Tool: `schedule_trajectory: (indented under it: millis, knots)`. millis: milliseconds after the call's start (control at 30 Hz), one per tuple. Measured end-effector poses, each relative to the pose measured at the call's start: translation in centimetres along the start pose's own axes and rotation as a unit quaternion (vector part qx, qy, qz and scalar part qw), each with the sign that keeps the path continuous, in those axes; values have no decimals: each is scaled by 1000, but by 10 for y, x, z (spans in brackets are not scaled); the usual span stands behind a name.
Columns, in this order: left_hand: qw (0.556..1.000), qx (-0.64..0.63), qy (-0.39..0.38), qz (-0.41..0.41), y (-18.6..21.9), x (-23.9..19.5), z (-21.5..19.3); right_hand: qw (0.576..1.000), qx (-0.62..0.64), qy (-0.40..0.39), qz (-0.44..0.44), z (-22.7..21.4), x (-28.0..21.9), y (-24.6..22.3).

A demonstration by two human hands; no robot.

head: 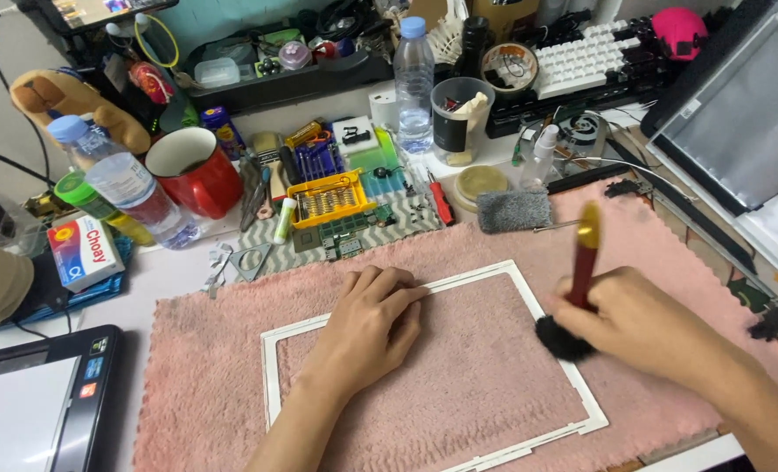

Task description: The person uses a brush to clean dust off a metal frame and a white plastic frame. They handle each frame individually, brushing along the edges and surfaces, then set them aside on the workbench.

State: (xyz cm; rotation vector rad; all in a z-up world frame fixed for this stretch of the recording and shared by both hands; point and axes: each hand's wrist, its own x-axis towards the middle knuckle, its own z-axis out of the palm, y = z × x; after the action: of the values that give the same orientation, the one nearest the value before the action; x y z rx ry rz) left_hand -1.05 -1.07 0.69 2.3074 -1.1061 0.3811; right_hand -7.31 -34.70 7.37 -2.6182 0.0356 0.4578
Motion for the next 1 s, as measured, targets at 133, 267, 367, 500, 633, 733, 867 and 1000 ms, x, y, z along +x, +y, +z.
schedule_trajectory:
  millis: [133, 267, 367, 500, 633, 733, 867, 1000]
  knots:
    - [1000, 0, 10, 8, 0, 1, 1, 996, -17, 6, 92, -3, -14, -19]
    - [1000, 2, 10, 7, 0, 1, 2, 997, -23, 1, 72, 1, -16, 2]
    - [1000, 0, 8, 2, -1, 0, 3, 997, -49, 27, 62, 12, -13, 4]
    - [1000, 6, 9, 8, -2, -1, 3, 1000, 4, -9, -16, 12, -14, 29]
    - [1000, 2, 11, 5, -1, 0, 3, 991, -81, -17, 106, 5, -23, 1]
    - [1000, 3, 7, 0, 0, -1, 2, 989, -55, -22, 132, 2, -24, -8]
    - [1000, 4, 3, -2, 1, 0, 0, 996, -53, 69, 25, 23, -14, 19]
    - [1000, 3, 1, -3, 0, 0, 1, 996, -19, 10, 83, 9, -20, 11]
